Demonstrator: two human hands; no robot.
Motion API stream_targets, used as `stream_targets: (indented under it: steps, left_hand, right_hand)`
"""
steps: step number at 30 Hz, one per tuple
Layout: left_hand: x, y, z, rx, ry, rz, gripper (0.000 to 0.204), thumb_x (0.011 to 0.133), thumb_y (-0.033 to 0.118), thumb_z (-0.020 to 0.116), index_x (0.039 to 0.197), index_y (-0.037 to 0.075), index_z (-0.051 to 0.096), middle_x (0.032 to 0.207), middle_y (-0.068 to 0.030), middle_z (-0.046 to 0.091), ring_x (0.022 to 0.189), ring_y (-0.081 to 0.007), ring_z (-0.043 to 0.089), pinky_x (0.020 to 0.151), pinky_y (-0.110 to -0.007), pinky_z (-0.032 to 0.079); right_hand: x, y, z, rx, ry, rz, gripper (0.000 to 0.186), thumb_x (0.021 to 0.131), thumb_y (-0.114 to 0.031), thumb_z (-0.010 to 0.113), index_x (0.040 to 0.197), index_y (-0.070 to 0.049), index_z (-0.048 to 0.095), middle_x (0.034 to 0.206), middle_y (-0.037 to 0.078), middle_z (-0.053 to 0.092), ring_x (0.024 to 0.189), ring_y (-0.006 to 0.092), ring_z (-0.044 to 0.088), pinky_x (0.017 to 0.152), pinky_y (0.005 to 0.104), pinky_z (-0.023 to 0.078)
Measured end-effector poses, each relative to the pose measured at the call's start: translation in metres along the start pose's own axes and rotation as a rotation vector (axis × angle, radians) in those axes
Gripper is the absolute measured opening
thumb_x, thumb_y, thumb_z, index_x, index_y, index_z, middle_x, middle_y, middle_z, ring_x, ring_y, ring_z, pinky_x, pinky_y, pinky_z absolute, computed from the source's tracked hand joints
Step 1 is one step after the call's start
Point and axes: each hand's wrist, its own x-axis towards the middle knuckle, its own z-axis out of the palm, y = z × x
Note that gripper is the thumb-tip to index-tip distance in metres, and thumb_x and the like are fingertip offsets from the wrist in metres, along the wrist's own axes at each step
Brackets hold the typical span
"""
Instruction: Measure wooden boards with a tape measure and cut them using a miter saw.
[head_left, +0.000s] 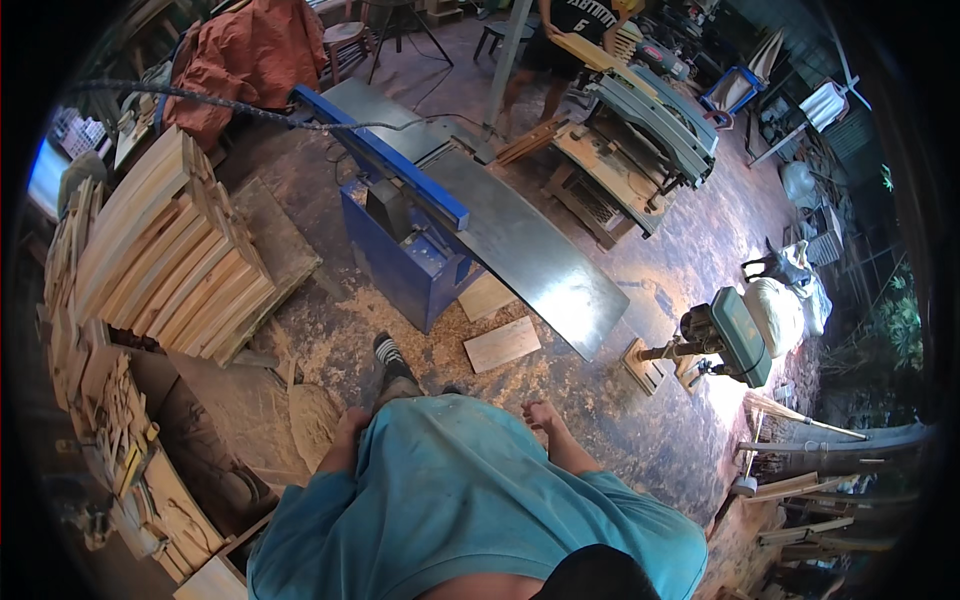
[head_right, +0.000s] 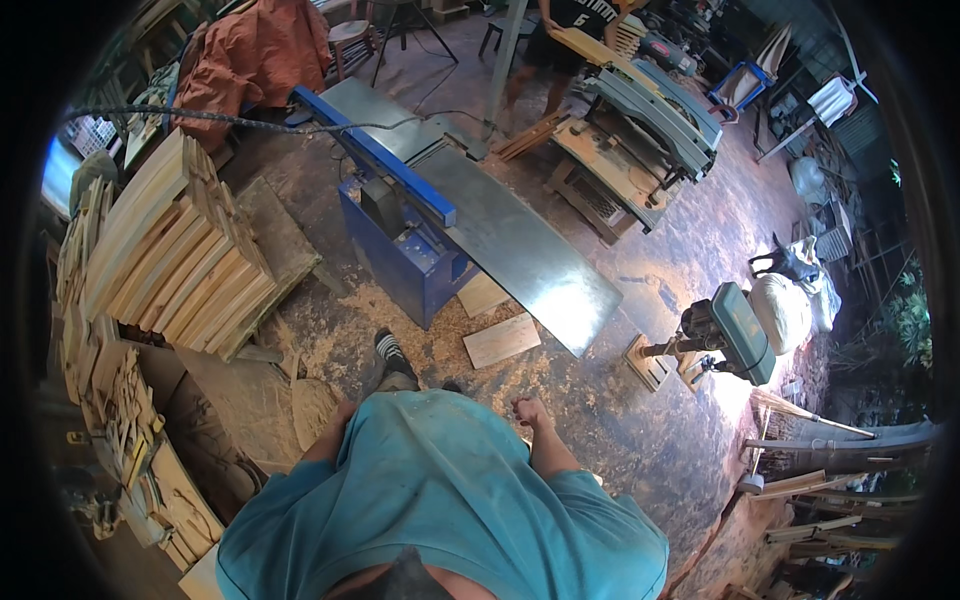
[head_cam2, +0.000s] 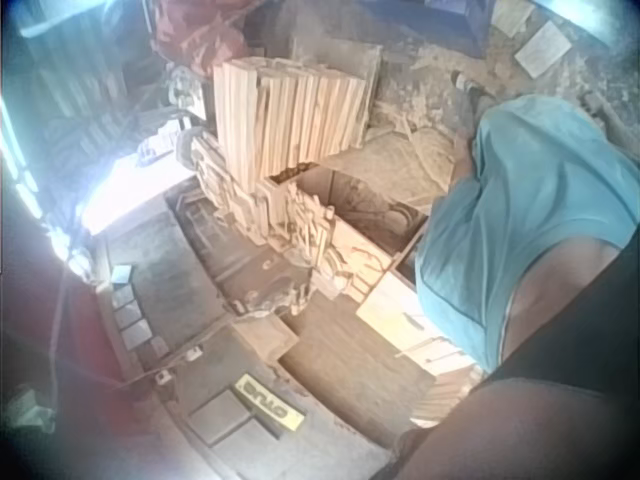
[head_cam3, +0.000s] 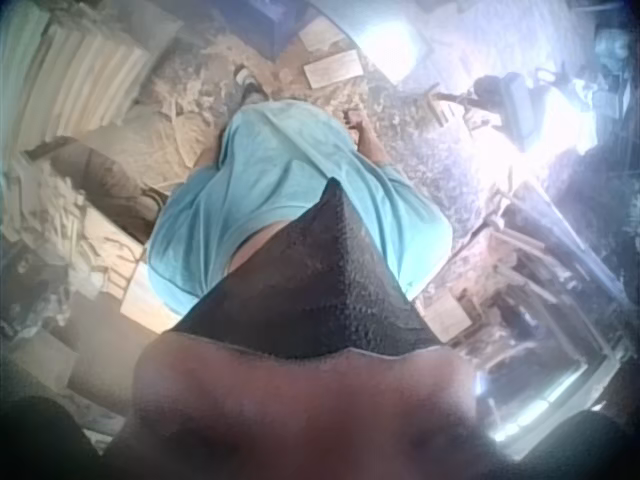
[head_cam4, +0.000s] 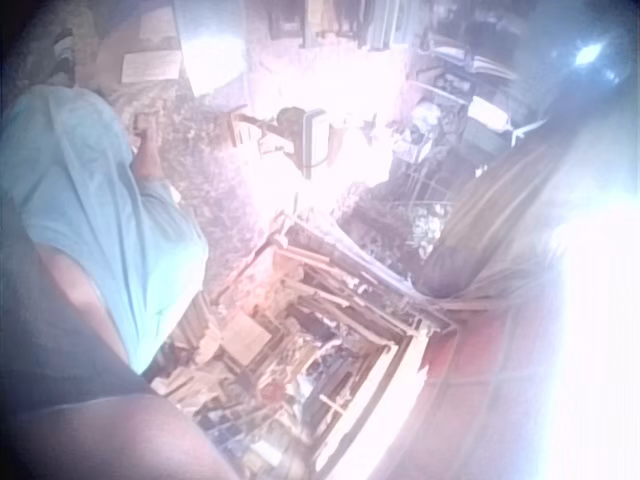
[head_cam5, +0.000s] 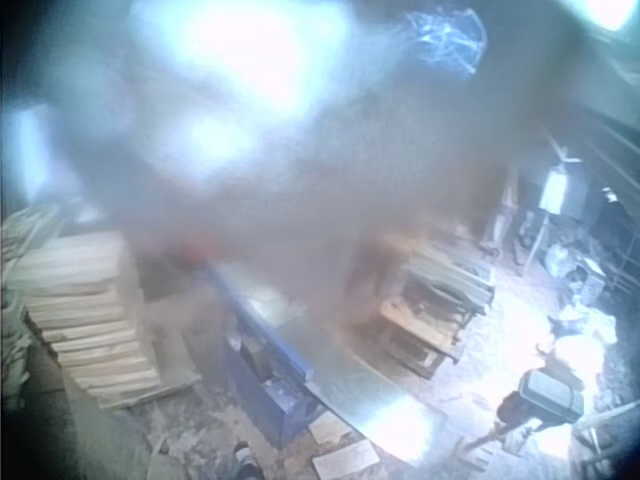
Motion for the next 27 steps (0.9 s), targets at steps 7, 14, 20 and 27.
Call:
stream_targets:
  steps: [7,14,20,27]
  left_hand:
    - [-0.006,0.006,-0.001,-0.151,0.017,-0.051,0.053,0.083,0.046,0.063,0.114,0.004,0.07,0.123,-0.022,0.065,0.119,-0.0375,0.061,0.096,-0.045,0.051]
    - [0.002,-0.002,0.007,-0.157,0.016,-0.055,0.056,0.082,0.049,0.063,0.113,0.003,0.071,0.122,-0.0231,0.065,0.118,-0.038,0.061,0.096,-0.045,0.051]
    - [-0.008,0.015,-0.009,-0.026,-0.019,-0.002,0.055,0.087,0.05,0.056,0.116,0.004,0.07,0.123,-0.0237,0.064,0.119,-0.039,0.06,0.097,-0.047,0.05]
    - [-0.016,0.017,-0.01,-0.161,0.08,-0.028,0.055,0.088,0.05,0.054,0.119,0.006,0.068,0.124,-0.0227,0.064,0.12,-0.0388,0.059,0.098,-0.047,0.049]
  right_hand:
    - [-0.011,-0.012,0.008,-0.008,0.005,0.006,0.026,0.094,-0.015,0.055,0.116,-0.009,0.068,0.092,0.006,0.067,0.074,0.0177,0.061,0.065,0.037,0.05]
    - [-0.014,-0.005,0.005,-0.016,0.004,0.001,0.027,0.095,-0.018,0.055,0.117,-0.009,0.069,0.099,0.008,0.069,0.079,0.0202,0.063,0.068,0.0377,0.051]
    - [-0.004,0.003,0.001,0.013,0.014,0.014,0.028,0.094,-0.017,0.055,0.116,-0.008,0.069,0.102,0.009,0.068,0.079,0.0202,0.063,0.068,0.0378,0.052]
    - [-0.009,0.009,-0.003,-0.031,0.077,-0.009,0.031,0.091,-0.017,0.055,0.117,-0.008,0.069,0.107,0.011,0.07,0.089,0.0291,0.067,0.078,0.0438,0.054]
